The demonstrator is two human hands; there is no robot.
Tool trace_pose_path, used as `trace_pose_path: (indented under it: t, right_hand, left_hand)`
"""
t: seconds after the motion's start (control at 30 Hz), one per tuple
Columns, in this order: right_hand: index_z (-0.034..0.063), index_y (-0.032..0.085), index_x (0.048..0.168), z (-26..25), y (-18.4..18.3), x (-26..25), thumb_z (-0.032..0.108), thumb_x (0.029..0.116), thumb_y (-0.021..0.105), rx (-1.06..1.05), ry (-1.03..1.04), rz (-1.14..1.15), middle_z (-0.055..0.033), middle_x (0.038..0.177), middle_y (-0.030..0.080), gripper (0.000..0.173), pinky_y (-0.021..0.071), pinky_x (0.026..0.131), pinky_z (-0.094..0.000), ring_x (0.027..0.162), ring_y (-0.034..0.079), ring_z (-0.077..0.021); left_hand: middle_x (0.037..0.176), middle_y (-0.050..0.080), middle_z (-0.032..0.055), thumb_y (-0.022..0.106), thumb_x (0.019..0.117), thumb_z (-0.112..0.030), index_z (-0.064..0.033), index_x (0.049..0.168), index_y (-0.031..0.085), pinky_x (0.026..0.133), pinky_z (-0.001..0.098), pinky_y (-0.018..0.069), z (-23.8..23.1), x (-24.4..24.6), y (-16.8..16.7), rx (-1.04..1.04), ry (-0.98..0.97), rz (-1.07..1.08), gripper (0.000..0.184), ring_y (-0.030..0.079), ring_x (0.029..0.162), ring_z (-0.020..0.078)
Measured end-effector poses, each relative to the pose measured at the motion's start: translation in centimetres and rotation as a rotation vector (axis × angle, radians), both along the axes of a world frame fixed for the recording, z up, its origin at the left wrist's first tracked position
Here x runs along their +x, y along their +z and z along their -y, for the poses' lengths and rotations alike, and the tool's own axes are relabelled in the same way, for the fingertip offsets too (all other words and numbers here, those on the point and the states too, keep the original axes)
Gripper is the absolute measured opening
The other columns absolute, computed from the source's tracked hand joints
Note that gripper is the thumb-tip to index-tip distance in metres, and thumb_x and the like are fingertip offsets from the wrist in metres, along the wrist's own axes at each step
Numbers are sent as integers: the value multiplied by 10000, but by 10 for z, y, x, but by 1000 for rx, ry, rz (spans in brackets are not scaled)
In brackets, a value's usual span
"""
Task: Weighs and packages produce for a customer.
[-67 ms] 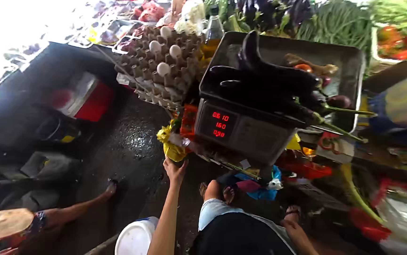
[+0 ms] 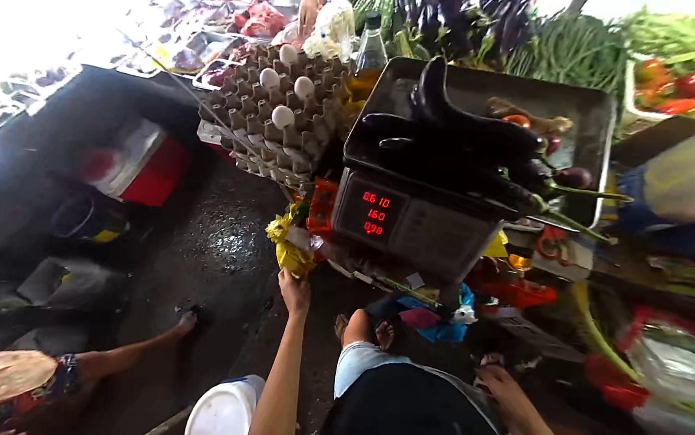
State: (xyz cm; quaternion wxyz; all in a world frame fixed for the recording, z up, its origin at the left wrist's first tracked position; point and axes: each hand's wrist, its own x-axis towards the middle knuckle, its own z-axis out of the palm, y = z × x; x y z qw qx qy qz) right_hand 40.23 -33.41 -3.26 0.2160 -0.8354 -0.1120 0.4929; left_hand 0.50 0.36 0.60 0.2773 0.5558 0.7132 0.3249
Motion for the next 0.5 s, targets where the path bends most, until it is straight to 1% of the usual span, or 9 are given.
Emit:
trace_pose_path:
  t: [0.03, 0.07, 0.1, 0.17, 0.23, 0.3, 0.37, 0.43, 0.5]
  right_hand:
    - [18, 526, 1427, -10, 19, 8, 287, 1011, 648, 32, 12, 2, -253, 1292, 638, 510, 567, 914, -576, 1098, 680, -383]
    - [35, 523, 1430, -22, 46, 16, 300, 1018, 638, 82, 47, 4, -237, 1264, 654, 504, 574, 874, -558, 1056, 689, -360]
    - [41, 542, 1412, -35, 72, 27, 303, 1020, 634, 139, 96, 18, -215, 1243, 666, 480, 582, 879, -549, 1048, 693, -339]
    - [42, 576, 1386, -59, 129, 55, 300, 1022, 628, 223, 236, 88, -195, 1235, 678, 449, 574, 926, -540, 1060, 698, -321]
    - [37, 626, 1309, -79, 198, 74, 316, 1012, 633, 305, 349, 286, -167, 1130, 712, 407, 594, 873, -530, 964, 721, -294]
    - [30, 676, 1205, -103, 273, 76, 324, 1016, 629, 436, 378, 656, -170, 1027, 723, 352, 591, 807, -558, 878, 718, -306]
    - [0, 649, 1201, -133, 336, 67, 311, 1023, 614, 647, 343, 1000, -195, 982, 709, 360, 588, 750, -550, 828, 711, -317]
    - [-19, 664, 1168, -170, 373, 66, 231, 1008, 633, 865, 395, 1133, -191, 975, 702, 299, 589, 724, -511, 812, 702, -298]
    - [32, 705, 1159, -215, 389, 81, 186, 1005, 648, 923, 592, 1066, -165, 1062, 702, 225, 603, 789, -491, 899, 707, -280]
  left_hand:
    - [1264, 642, 265, 739, 879, -64, 82, 1238, 645, 1046, 485, 509, 3, 1, -2, 52, 35, 1, 399, 634, 1190, 352]
    - [1130, 706, 232, 726, 861, -11, 72, 1138, 692, 967, 479, 557, 6, 1, -5, 122, 72, 31, 291, 696, 1064, 311]
    - [1052, 727, 223, 724, 850, 14, 76, 1094, 704, 919, 484, 576, 9, -1, -7, 174, 94, 59, 252, 717, 985, 301]
    - [996, 728, 243, 721, 863, 17, 99, 1066, 702, 887, 508, 574, 16, -7, -2, 215, 94, 24, 220, 725, 931, 325]
    - [942, 717, 244, 724, 867, 13, 105, 1011, 694, 845, 512, 573, 24, -14, 6, 248, 58, -58, 173, 718, 881, 334]
    - [896, 713, 229, 738, 865, -11, 93, 960, 696, 808, 521, 575, 31, -21, 12, 294, 0, -129, 147, 717, 838, 332]
    - [857, 722, 200, 772, 859, -86, 60, 918, 716, 808, 574, 550, 37, -30, 14, 322, -98, -168, 167, 714, 808, 340]
    - [856, 731, 170, 794, 856, -138, 21, 901, 734, 855, 619, 509, 43, -36, 19, 322, -203, -170, 176, 708, 819, 338]
    - [846, 734, 134, 780, 863, -166, -8, 877, 742, 857, 604, 498, 47, -42, 22, 356, -252, -191, 163, 706, 807, 305]
